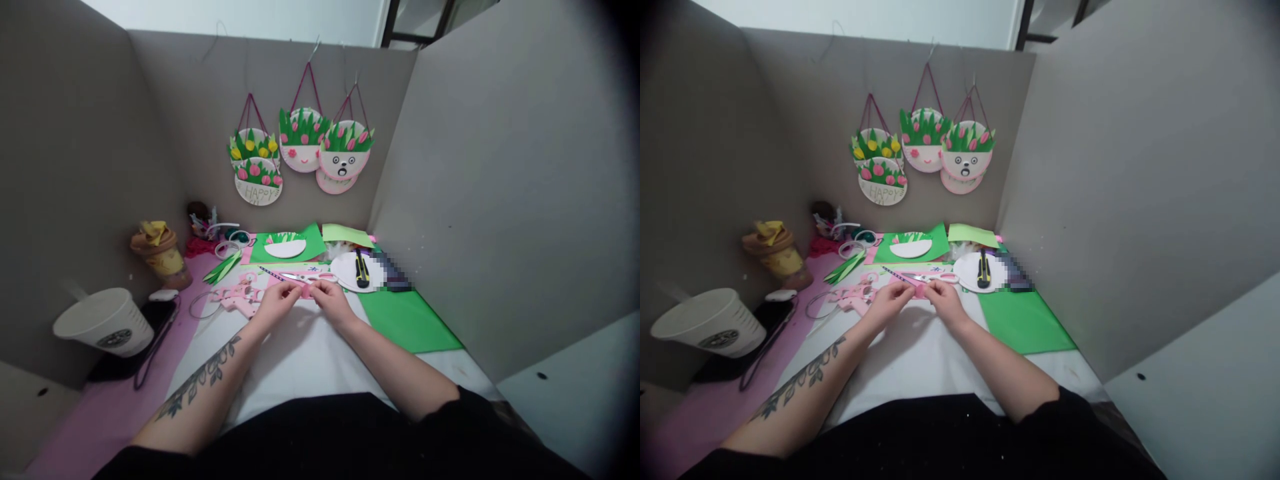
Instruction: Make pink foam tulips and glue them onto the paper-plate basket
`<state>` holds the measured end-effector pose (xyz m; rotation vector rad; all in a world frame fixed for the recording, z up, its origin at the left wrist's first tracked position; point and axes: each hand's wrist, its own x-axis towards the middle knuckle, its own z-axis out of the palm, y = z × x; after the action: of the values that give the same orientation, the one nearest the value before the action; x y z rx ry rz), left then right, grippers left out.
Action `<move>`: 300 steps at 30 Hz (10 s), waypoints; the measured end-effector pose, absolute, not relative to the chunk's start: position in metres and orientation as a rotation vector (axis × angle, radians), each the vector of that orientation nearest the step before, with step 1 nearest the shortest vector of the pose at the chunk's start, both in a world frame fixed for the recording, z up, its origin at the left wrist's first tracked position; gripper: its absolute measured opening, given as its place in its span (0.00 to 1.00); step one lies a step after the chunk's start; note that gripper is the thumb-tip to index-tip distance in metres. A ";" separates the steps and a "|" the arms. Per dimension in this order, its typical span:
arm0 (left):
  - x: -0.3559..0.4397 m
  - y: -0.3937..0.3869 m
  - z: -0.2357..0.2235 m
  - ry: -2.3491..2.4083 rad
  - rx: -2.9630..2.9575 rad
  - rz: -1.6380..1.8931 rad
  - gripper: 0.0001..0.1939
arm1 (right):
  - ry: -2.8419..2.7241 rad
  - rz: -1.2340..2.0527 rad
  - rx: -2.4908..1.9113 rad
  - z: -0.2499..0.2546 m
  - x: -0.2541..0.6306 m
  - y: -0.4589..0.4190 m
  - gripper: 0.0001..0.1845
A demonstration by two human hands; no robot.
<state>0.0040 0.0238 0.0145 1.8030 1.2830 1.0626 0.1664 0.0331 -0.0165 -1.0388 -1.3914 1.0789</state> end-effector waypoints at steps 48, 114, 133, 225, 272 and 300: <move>0.004 0.023 0.012 1.250 1.674 1.012 0.18 | -1.310 1.259 -0.934 -0.030 0.164 0.040 0.12; 0.004 0.021 0.006 1.245 2.059 1.171 0.09 | -1.499 1.044 -0.916 -0.017 0.166 0.026 0.09; 0.006 0.028 0.001 1.090 1.594 1.047 0.06 | -1.448 1.138 -0.903 -0.024 0.170 0.034 0.08; 0.008 0.023 0.008 1.211 1.544 1.044 0.10 | -1.354 1.130 -0.992 -0.028 0.170 0.034 0.07; -0.033 0.014 0.031 2.113 2.196 0.354 0.15 | -1.396 1.016 -1.030 -0.025 0.177 0.037 0.07; -0.090 0.073 0.019 1.514 2.728 -0.323 0.10 | -1.439 1.027 -1.030 -0.028 0.174 0.031 0.12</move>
<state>-0.0897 0.0728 0.0186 2.7280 1.5137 -0.3233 0.1740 0.0310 -0.0277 -1.0303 -1.4392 1.0268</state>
